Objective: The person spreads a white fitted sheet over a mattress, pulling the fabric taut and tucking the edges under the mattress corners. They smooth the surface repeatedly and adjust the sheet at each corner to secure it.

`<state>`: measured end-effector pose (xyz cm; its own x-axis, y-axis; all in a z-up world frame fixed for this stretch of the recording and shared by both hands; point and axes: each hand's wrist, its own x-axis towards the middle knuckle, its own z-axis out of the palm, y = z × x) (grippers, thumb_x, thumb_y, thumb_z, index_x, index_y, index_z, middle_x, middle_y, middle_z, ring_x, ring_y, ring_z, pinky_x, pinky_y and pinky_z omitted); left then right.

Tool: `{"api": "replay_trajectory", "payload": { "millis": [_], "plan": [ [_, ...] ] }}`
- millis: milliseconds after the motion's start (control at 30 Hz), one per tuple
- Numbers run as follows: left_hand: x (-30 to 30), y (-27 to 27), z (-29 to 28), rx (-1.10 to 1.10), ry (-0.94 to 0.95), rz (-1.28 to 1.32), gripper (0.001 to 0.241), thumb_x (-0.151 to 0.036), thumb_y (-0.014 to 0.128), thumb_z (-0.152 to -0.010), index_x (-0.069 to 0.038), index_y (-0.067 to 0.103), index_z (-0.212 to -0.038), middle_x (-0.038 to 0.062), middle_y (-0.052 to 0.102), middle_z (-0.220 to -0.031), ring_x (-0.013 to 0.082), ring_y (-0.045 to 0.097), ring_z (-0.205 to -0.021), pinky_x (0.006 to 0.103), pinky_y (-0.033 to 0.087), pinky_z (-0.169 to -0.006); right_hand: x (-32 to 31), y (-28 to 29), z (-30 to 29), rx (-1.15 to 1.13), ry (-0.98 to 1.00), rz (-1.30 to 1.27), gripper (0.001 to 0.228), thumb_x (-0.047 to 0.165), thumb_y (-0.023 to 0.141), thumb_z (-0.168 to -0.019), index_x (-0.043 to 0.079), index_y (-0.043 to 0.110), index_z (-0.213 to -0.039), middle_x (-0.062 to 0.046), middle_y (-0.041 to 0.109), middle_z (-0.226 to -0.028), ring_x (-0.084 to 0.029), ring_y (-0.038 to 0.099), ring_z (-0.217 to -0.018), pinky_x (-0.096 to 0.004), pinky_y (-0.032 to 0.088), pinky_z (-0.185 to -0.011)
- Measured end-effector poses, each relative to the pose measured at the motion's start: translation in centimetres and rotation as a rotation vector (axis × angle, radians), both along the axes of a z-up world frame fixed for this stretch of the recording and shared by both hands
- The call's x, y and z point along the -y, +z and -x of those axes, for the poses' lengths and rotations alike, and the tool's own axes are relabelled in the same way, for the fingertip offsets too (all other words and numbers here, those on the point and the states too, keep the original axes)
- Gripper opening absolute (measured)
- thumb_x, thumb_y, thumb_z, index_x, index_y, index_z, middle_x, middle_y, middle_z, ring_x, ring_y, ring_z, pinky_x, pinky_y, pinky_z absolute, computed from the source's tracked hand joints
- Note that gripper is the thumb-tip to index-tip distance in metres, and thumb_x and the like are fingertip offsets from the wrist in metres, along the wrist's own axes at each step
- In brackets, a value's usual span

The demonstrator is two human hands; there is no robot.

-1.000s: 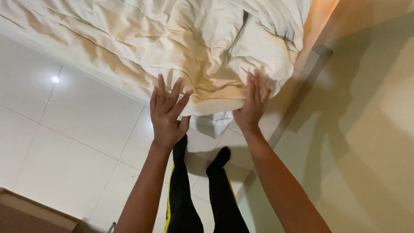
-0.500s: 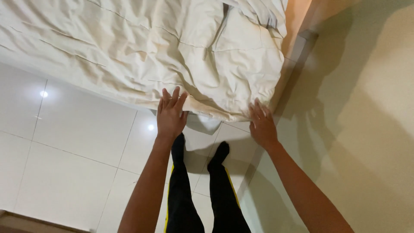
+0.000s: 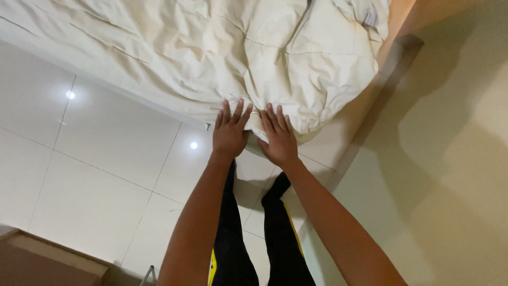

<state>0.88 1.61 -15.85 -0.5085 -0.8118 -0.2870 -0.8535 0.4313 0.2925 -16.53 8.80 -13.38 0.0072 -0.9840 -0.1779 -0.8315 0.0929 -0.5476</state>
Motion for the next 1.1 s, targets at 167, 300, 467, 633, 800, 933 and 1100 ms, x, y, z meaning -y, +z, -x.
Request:
{"api": "replay_trajectory", "payload": {
  "millis": [167,300,467,633,800,933,1100],
  "plan": [
    [0.0,-0.5,0.5,-0.055,0.042,-0.052,0.082,-0.036,0.07,-0.092,-0.033,0.028,-0.162,0.0,0.021,-0.171,0.038,0.011,-0.158,0.052,0.018,-0.126,0.1,-2.5,-0.1,-0.137,0.016,0.077,0.076,0.044,0.065,-0.098,0.012,0.04,-0.162,-0.007,0.023,-0.173,-0.029,0.015,-0.161,-0.049,0.013,-0.128],
    [-0.7,-1.3,-0.2,-0.121,0.048,0.006,0.082,-0.031,0.065,-0.091,-0.034,0.028,-0.164,-0.001,0.021,-0.172,0.0376,0.012,-0.16,0.0517,0.018,-0.127,0.0,-3.4,-0.6,-0.267,0.038,0.172,0.075,0.05,0.059,-0.099,0.008,0.045,-0.16,-0.012,0.028,-0.172,-0.031,0.017,-0.16,-0.047,0.01,-0.129],
    [-0.8,-1.4,0.1,-0.126,0.059,0.012,0.087,-0.027,0.062,-0.085,-0.036,0.027,-0.164,-0.003,0.019,-0.174,0.0365,0.012,-0.16,0.0519,0.017,-0.127,-0.2,-4.1,-1.1,-0.257,-0.023,0.303,0.071,0.058,0.05,-0.105,0.007,0.054,-0.154,-0.012,0.038,-0.168,-0.031,0.026,-0.159,-0.048,0.016,-0.128],
    [-1.1,-2.6,-0.5,-0.121,0.055,-0.042,0.092,-0.028,0.062,-0.08,-0.037,0.026,-0.164,-0.003,0.016,-0.174,0.036,0.008,-0.16,0.0541,0.015,-0.127,-0.1,-4.3,-1.7,-0.23,-0.087,0.37,0.076,0.067,0.047,-0.102,0.008,0.059,-0.148,-0.011,0.044,-0.163,-0.031,0.032,-0.156,-0.05,0.021,-0.126],
    [-1.6,-3.9,-1.0,-0.226,0.031,0.065,0.091,-0.029,0.061,-0.084,-0.035,0.022,-0.166,-0.003,0.013,-0.176,0.0374,0.006,-0.162,0.0559,0.015,-0.128,-0.5,-5.1,-1.7,-0.204,-0.096,0.358,0.068,0.053,0.059,-0.098,0.009,0.057,-0.151,-0.011,0.042,-0.166,-0.031,0.032,-0.157,-0.051,0.022,-0.127],
    [-1.5,-4.3,-1.2,-0.204,-0.007,0.104,0.09,-0.03,0.061,-0.087,-0.033,0.02,-0.166,-0.001,0.01,-0.175,0.0385,0.003,-0.161,0.0573,0.013,-0.127,-1.1,-5.6,-1.5,-0.223,-0.082,0.252,0.077,0.044,0.069,-0.088,0.011,0.053,-0.156,-0.01,0.037,-0.169,-0.032,0.028,-0.159,-0.052,0.018,-0.128],
    [-1.3,-3.7,-0.9,-0.167,-0.017,0.079,0.09,-0.033,0.061,-0.089,-0.035,0.015,-0.167,-0.002,0.005,-0.175,0.0386,0.001,-0.161,0.0558,0.012,-0.128,-0.7,-5.3,-1.4,-0.245,-0.047,0.136,0.09,0.037,0.078,-0.08,0.012,0.042,-0.16,-0.009,0.025,-0.174,-0.03,0.017,-0.161,-0.052,0.012,-0.128]
  ]
}}
